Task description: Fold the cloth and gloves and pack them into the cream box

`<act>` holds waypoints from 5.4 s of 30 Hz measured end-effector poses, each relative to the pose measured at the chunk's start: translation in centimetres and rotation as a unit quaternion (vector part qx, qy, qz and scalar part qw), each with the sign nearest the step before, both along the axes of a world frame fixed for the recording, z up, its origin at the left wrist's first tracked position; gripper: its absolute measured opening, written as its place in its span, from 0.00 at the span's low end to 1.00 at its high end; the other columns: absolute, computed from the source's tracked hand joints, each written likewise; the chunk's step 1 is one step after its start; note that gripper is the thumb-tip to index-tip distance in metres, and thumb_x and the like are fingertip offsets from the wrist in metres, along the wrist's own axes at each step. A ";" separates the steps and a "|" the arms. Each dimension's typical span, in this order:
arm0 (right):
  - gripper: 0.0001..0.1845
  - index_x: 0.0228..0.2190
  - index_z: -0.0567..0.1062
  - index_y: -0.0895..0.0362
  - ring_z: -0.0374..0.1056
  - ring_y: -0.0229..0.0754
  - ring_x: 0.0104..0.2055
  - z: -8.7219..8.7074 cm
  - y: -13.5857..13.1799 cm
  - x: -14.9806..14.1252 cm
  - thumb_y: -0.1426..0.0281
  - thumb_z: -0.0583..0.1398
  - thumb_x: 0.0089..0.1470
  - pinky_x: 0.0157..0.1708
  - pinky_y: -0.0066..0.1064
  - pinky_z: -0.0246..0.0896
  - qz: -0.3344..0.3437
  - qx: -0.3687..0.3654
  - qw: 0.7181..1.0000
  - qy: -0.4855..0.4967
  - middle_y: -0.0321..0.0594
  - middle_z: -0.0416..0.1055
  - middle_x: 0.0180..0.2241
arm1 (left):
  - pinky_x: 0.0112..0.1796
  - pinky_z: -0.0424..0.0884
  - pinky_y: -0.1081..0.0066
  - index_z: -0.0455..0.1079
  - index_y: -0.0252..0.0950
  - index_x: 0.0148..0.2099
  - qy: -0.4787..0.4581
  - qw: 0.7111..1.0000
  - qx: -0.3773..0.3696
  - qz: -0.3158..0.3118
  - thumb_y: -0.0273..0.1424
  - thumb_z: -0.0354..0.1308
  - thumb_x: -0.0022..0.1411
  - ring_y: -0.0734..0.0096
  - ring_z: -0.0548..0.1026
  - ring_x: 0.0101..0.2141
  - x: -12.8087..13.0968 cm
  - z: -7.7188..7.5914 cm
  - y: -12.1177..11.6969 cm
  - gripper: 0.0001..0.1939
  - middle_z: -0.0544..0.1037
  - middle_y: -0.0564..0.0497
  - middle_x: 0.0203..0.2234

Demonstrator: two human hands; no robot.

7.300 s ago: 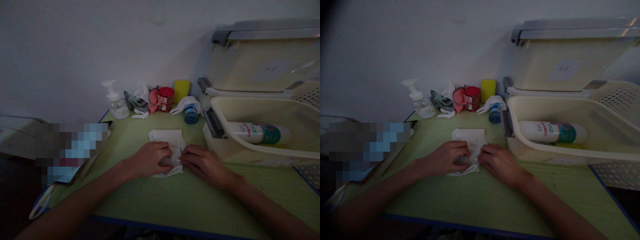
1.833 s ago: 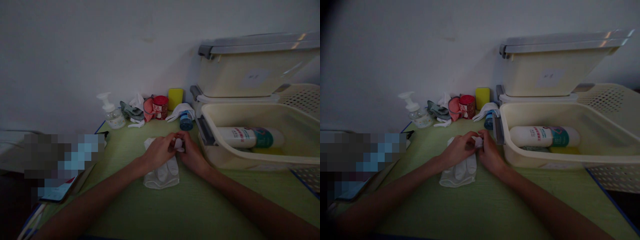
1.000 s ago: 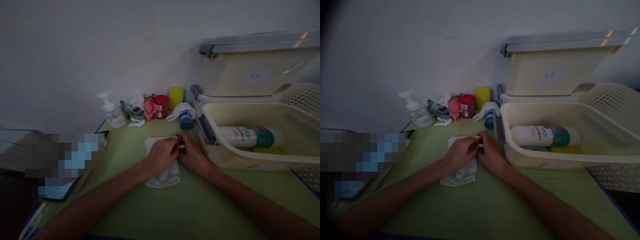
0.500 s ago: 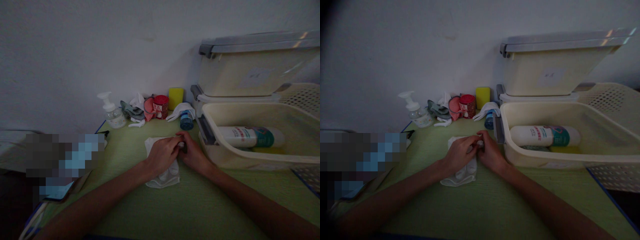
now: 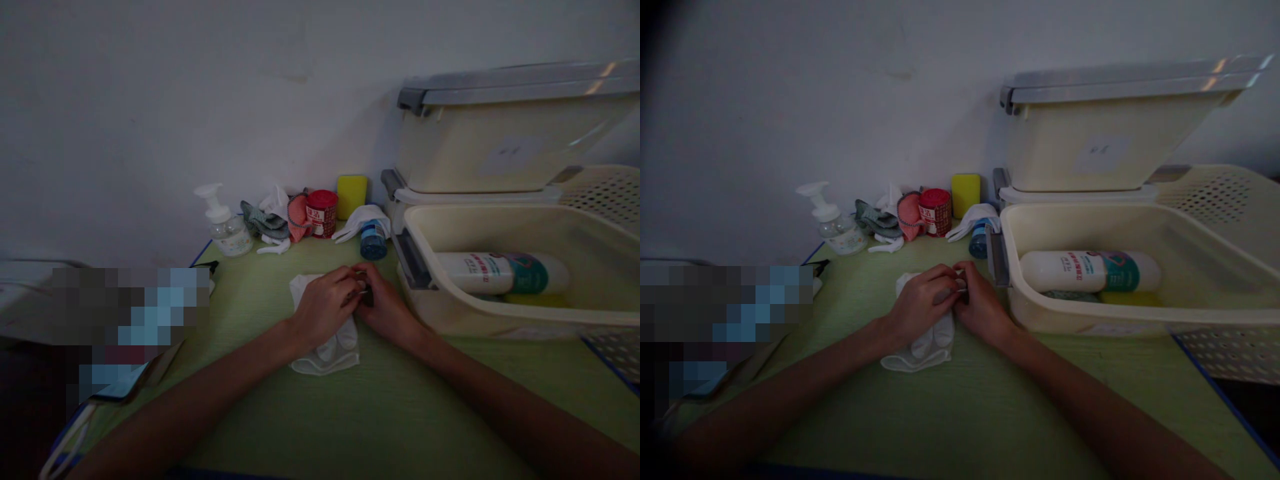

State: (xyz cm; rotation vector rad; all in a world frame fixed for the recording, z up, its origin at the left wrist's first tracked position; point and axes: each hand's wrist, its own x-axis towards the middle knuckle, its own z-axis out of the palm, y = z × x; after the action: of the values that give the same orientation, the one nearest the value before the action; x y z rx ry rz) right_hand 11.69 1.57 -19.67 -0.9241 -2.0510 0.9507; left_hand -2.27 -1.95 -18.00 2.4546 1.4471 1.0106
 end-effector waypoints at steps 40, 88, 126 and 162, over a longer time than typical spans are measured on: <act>0.12 0.39 0.61 0.55 0.67 0.44 0.38 -0.3 0.5 0.0 0.76 0.52 0.51 0.39 0.38 0.63 -0.015 0.003 1.000 -0.022 0.41 0.68 0.34 | 0.31 0.67 0.74 0.72 0.32 0.33 -0.109 0.969 -0.212 0.062 0.16 0.50 0.47 0.74 0.73 0.27 -2.2 1.9 2.0 0.13 0.77 0.52 0.26; 0.36 0.58 0.55 0.72 0.44 0.48 0.64 3.5 -4.5 0.6 0.59 0.55 0.58 0.62 0.37 0.43 0.387 0.200 0.863 -0.256 0.58 0.49 0.61 | 0.33 0.65 0.70 0.67 0.31 0.37 0.060 0.954 -0.286 0.072 0.32 0.60 0.49 0.64 0.71 0.34 -5.0 1.5 3.7 0.12 0.74 0.47 0.33; 0.40 0.61 0.52 0.65 0.38 0.49 0.66 3.1 -5.0 0.5 0.59 0.58 0.53 0.63 0.43 0.34 0.436 0.131 0.867 -0.202 0.53 0.42 0.64 | 0.31 0.64 0.74 0.75 0.33 0.31 -0.004 0.982 -0.188 -0.030 0.24 0.66 0.45 0.72 0.71 0.29 -5.1 3.8 3.2 0.07 0.77 0.53 0.28; 0.39 0.58 0.56 0.70 0.43 0.51 0.65 2.9 -5.0 0.5 0.58 0.58 0.54 0.62 0.39 0.37 0.422 0.171 0.862 -0.220 0.58 0.50 0.61 | 0.29 0.60 0.77 0.73 0.32 0.33 0.087 0.986 -0.110 -0.089 0.22 0.59 0.55 0.77 0.67 0.26 -4.3 5.4 -3.1 0.02 0.70 0.54 0.27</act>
State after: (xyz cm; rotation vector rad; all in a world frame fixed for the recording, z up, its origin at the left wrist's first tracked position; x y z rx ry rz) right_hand 12.18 -3.42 -16.78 0.0147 -2.9896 0.7629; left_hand -6.58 -5.06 -12.61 2.5016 1.2781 0.5816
